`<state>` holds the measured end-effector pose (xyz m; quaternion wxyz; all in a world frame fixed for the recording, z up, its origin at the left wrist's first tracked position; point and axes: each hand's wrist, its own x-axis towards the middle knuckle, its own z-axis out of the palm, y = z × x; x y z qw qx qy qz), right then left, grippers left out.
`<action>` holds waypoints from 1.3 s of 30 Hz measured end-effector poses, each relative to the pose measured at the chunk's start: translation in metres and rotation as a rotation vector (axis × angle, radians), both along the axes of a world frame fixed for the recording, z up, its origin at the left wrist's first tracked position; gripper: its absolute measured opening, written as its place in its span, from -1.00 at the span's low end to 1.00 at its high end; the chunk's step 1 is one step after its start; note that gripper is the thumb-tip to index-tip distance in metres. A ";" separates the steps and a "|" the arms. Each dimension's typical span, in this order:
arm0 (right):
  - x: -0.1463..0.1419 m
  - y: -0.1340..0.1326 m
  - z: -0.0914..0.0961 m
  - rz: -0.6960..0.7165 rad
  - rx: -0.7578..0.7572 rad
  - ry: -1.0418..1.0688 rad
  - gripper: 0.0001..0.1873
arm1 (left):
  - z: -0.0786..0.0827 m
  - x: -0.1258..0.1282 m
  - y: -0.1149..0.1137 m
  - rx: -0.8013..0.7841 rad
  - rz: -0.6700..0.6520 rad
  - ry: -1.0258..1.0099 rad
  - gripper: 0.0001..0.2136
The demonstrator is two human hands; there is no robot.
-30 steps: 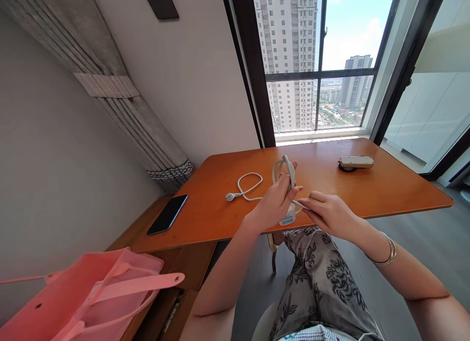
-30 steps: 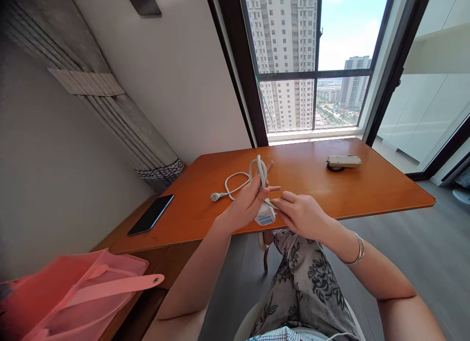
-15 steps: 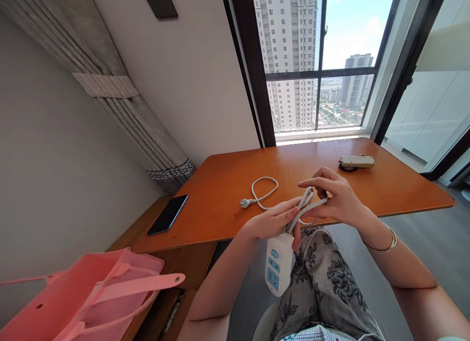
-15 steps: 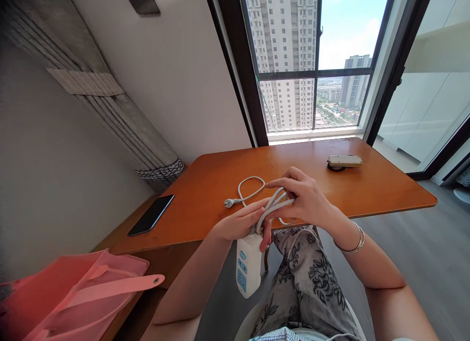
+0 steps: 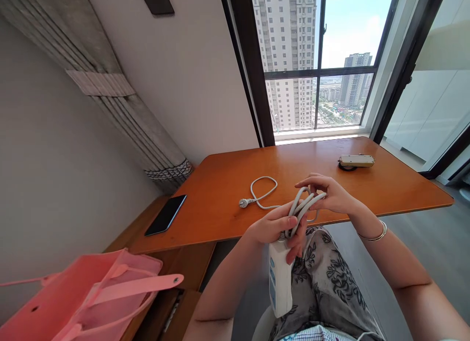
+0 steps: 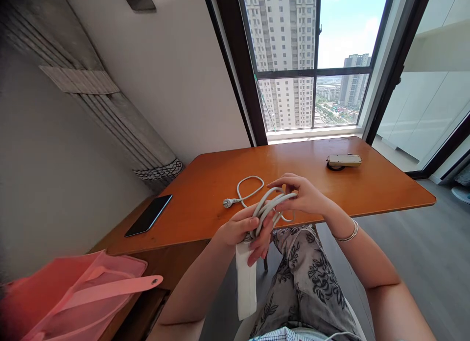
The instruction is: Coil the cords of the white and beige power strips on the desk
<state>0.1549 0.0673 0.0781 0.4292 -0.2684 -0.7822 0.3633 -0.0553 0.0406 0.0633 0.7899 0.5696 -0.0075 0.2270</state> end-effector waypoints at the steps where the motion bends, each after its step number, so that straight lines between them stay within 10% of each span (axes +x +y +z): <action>1: 0.000 0.002 -0.006 0.031 -0.043 0.021 -0.44 | 0.001 -0.002 -0.002 -0.023 0.016 -0.040 -0.73; 13: -0.003 -0.001 -0.026 0.418 -0.451 0.312 -0.45 | -0.014 0.003 0.006 -0.105 -0.056 -0.086 -0.69; 24: -0.020 0.001 -0.012 0.094 -0.610 0.428 -0.41 | -0.018 0.013 0.027 -0.270 0.109 -0.155 -0.61; 39: -0.023 0.004 -0.022 0.120 -0.610 0.507 -0.41 | -0.016 0.018 0.017 -0.236 0.184 -0.101 -0.56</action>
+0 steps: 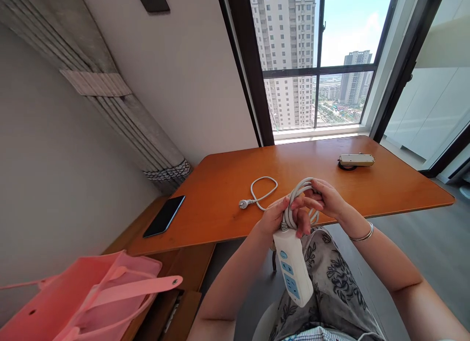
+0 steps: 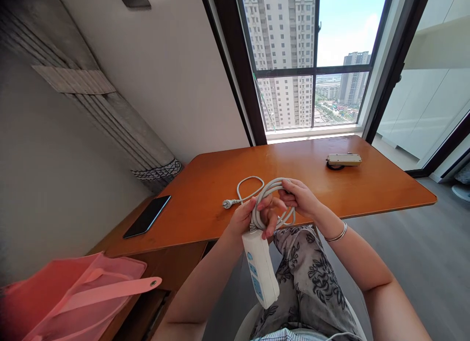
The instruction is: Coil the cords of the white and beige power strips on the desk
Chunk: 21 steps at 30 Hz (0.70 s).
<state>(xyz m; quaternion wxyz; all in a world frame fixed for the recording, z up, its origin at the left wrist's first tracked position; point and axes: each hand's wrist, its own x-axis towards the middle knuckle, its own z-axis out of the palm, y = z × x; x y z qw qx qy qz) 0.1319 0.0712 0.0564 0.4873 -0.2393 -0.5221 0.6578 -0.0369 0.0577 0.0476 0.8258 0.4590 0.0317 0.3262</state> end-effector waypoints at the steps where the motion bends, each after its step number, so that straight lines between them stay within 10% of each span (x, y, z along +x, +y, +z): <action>1: 0.001 0.001 -0.002 0.000 0.000 0.011 -0.43 | 0.001 -0.001 0.000 0.007 0.017 0.006 -0.53; 10: 0.018 0.002 -0.027 0.031 0.301 -0.357 -0.43 | 0.039 -0.027 -0.010 0.156 0.506 -0.079 -0.54; 18: 0.048 -0.001 0.001 -0.872 0.652 -0.514 -0.71 | 0.043 -0.034 -0.007 0.214 0.721 -0.122 -0.60; 21: 0.051 -0.002 0.011 -0.998 0.714 -0.539 -0.74 | 0.045 -0.034 -0.010 0.259 0.784 -0.127 -0.58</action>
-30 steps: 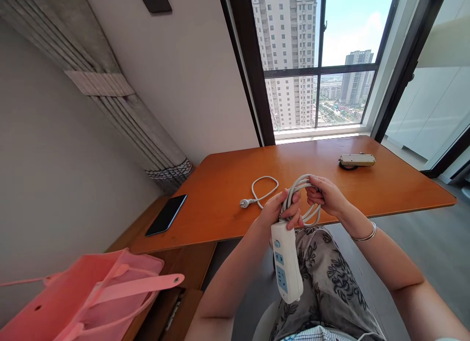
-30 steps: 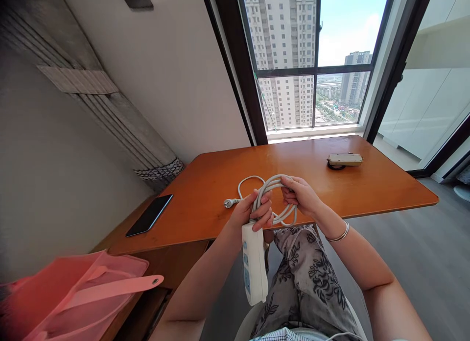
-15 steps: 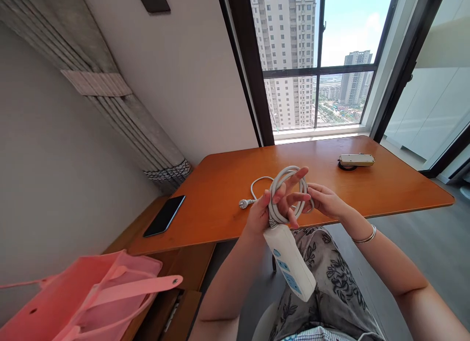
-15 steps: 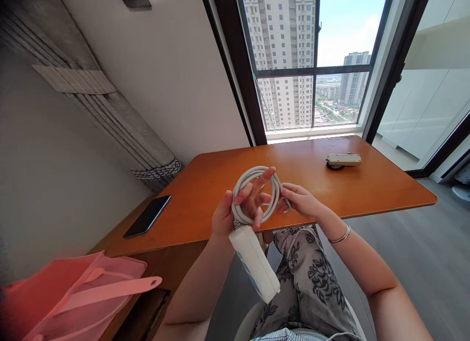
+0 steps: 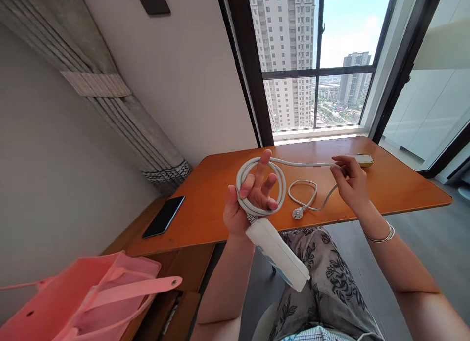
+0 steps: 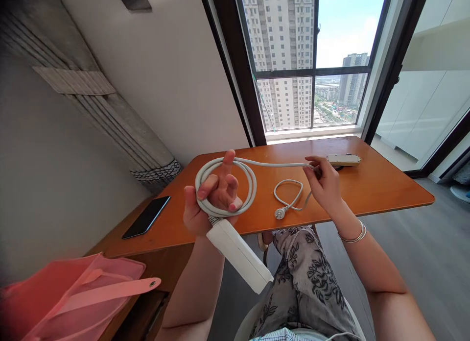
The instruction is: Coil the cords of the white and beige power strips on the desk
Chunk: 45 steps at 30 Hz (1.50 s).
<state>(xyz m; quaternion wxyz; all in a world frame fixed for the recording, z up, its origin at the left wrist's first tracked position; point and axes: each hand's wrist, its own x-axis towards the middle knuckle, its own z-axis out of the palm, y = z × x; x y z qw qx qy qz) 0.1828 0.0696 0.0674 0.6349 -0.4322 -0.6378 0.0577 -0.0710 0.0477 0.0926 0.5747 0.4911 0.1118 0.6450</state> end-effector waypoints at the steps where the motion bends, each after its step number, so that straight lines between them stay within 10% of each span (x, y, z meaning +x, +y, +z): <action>1: 0.000 0.001 -0.001 0.010 -0.015 -0.043 -0.74 | 0.002 -0.001 -0.002 0.029 0.017 -0.016 -0.58; 9: 0.002 0.012 -0.036 0.204 -0.154 -0.072 -0.60 | 0.020 -0.003 -0.018 0.149 0.111 -0.053 -0.53; 19: -0.032 -0.018 0.001 -0.022 -0.341 -0.931 -0.55 | 0.019 -0.002 -0.004 0.206 0.103 0.042 -0.57; 23: -0.043 -0.030 0.006 0.066 -0.105 -1.128 -0.56 | 0.007 0.003 0.008 0.252 0.005 0.257 -0.63; 30: -0.034 -0.023 0.017 0.250 0.400 -0.957 -0.65 | -0.020 0.009 0.027 0.144 -0.179 0.630 -0.63; 38: -0.039 -0.017 0.019 0.292 0.249 -0.616 -0.50 | -0.050 0.027 0.028 -0.074 -0.638 0.534 -0.49; 45: -0.039 -0.017 0.019 0.024 0.168 -0.664 -0.46 | -0.044 0.024 0.026 -0.142 -0.728 0.490 -0.50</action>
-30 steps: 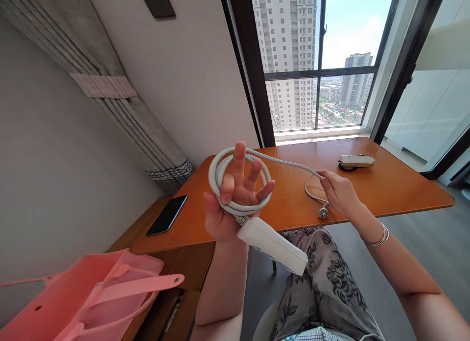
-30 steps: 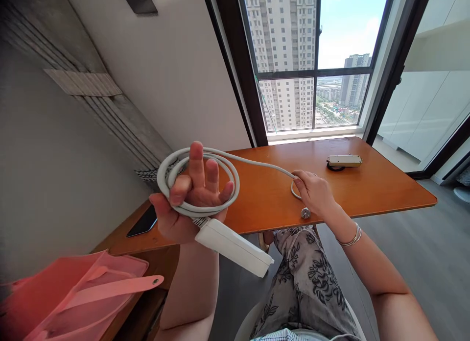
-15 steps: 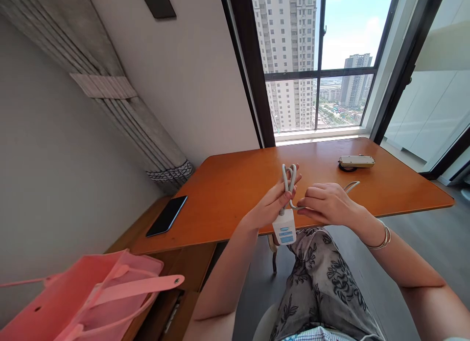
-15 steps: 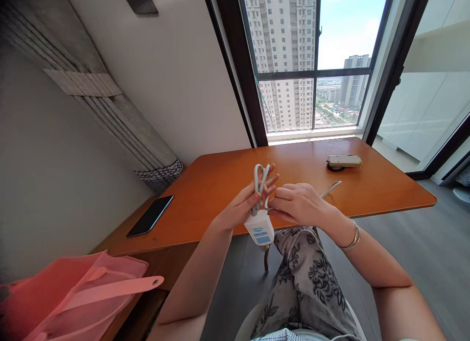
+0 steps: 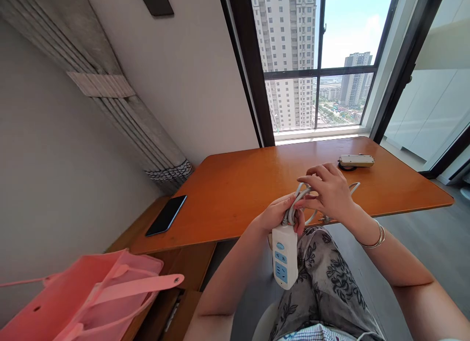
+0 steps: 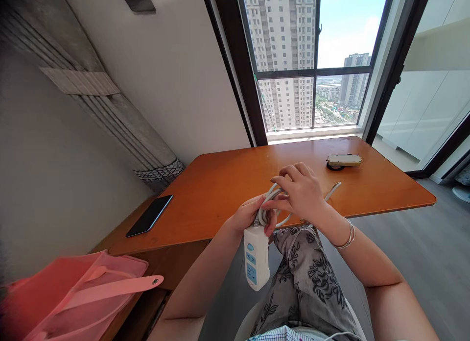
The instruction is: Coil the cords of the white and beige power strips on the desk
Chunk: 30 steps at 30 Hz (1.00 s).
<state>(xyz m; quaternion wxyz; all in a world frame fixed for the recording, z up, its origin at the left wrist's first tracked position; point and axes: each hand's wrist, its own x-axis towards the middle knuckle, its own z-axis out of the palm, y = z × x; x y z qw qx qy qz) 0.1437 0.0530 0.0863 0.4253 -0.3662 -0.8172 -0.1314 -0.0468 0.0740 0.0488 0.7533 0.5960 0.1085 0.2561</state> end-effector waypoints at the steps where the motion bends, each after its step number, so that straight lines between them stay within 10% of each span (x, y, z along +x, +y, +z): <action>1: 0.000 0.000 -0.001 0.021 -0.037 -0.023 -0.47 | 0.001 -0.001 0.000 -0.005 -0.013 0.020 -0.50; 15: 0.003 0.007 0.006 0.309 -0.560 0.076 -0.56 | 0.006 -0.006 -0.008 0.148 -0.109 0.132 -0.50; 30: 0.010 0.026 -0.037 0.870 -1.223 0.739 -0.49 | -0.006 -0.001 -0.008 -0.192 0.086 -0.272 -0.56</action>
